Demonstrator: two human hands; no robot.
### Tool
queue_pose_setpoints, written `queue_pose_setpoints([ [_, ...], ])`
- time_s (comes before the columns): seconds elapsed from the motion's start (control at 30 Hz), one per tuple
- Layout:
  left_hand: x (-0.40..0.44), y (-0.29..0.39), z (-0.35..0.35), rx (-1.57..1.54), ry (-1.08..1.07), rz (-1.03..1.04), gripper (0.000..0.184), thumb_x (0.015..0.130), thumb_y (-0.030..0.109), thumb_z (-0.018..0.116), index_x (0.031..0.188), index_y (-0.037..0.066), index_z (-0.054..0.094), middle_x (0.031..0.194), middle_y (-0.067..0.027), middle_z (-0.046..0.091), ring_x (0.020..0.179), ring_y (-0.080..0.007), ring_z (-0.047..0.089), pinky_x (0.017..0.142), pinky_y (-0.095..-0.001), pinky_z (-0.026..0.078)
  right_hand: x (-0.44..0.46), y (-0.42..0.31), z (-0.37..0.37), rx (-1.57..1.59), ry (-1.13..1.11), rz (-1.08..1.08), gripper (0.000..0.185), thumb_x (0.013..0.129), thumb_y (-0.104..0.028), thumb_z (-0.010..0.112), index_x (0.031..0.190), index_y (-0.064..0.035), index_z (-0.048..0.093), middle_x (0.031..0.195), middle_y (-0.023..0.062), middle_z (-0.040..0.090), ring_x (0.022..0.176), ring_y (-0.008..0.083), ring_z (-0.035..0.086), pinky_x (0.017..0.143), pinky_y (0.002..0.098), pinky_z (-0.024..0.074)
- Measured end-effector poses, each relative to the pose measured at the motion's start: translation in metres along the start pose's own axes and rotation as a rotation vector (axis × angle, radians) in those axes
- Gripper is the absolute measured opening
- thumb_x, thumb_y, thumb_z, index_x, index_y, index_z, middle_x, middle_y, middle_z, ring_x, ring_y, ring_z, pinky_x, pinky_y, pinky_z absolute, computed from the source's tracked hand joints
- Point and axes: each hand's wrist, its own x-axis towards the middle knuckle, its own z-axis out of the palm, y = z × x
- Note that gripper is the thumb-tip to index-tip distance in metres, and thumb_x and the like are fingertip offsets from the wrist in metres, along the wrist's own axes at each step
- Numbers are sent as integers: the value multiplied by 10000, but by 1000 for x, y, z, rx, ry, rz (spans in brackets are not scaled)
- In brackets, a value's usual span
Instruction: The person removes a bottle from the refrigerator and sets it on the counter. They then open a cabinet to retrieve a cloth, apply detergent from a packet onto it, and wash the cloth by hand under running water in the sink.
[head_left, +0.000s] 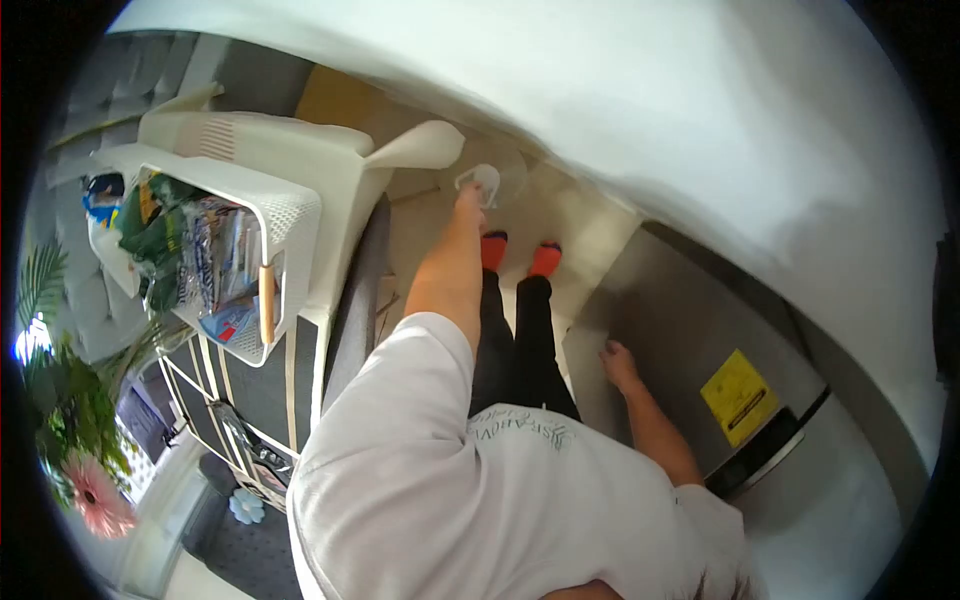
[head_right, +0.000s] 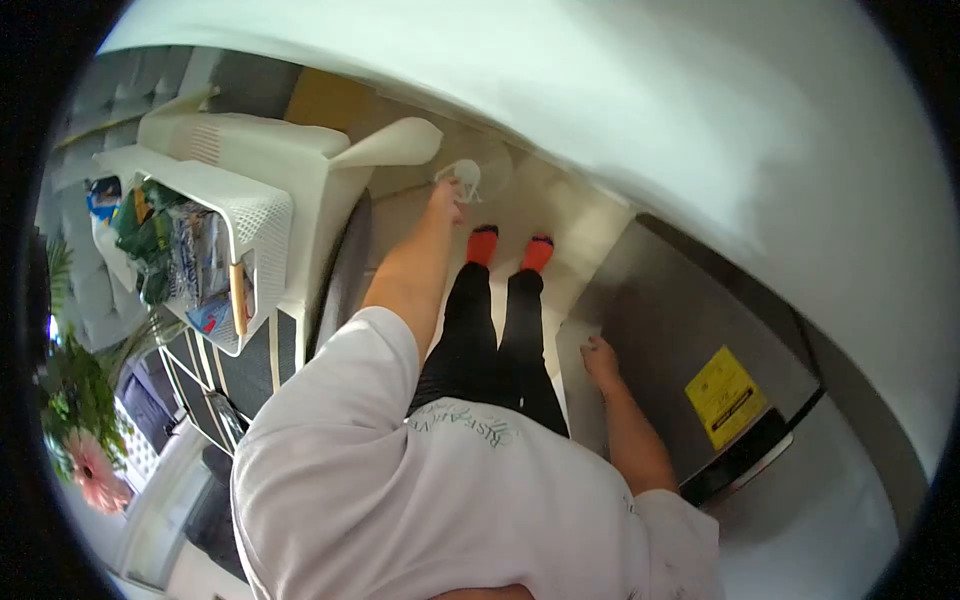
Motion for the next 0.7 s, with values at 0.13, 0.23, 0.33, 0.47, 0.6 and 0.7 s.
queue_pose_setpoints([
  [0.13, 12, 20, 3, -89, -85, 161, 411, 784, 315, 569, 1123, 83, 552, 1040, -74, 519, 927, -201, 477, 892, -374, 373, 5, -48, 7, 44, 36, -73, 469, 778, -280, 614, 1185, -55, 555, 952, 196, 627, 873, 293, 614, 779, 372, 471],
  [0.23, -47, -9, 38, 365, -141, 168, 362, 789, 295, 559, 1092, 97, 579, 1037, -78, 519, 919, -204, 494, 827, -373, 413, -17, -36, 2, 83, 63, -64, 536, 766, -287, 632, 1225, -41, 507, 1008, 203, 609, 922, 300, 598, 808, 376, 463],
  [0.33, -125, -32, 57, 811, -305, 421, 328, 803, 312, 556, 1049, 98, 585, 907, -49, 546, 846, -168, 502, 720, -355, 407, -42, -60, -15, 121, 204, -153, 725, 733, -312, 674, 1324, -26, 368, 1196, 220, 514, 1093, 327, 515, 924, 377, 410],
  [0.47, -233, -60, 59, 999, -469, 505, 320, 811, 288, 579, 988, 21, 572, 828, -67, 563, 776, -180, 554, 712, -345, 440, -72, -110, -37, 126, 390, -408, 1011, 654, -380, 758, 1384, 20, 186, 1383, 239, 316, 1273, 346, 336, 1048, 377, 290],
  [0.6, -297, -77, 62, 956, -617, 525, 343, 820, 309, 590, 984, 10, 554, 785, -73, 572, 705, -185, 579, 670, -308, 456, -107, -140, -56, 183, 517, -624, 1089, 606, -434, 776, 1380, 36, 170, 1397, 257, 262, 1296, 374, 270, 1069, 410, 238],
  [0.7, -364, -72, 67, 873, -729, 442, 368, 812, 309, 599, 998, 2, 523, 817, -100, 587, 727, -196, 588, 656, -313, 474, -139, -147, -56, 205, 761, -617, 1009, 638, -481, 724, 1375, 6, 236, 1371, 271, 295, 1282, 406, 276, 1056, 460, 236],
])
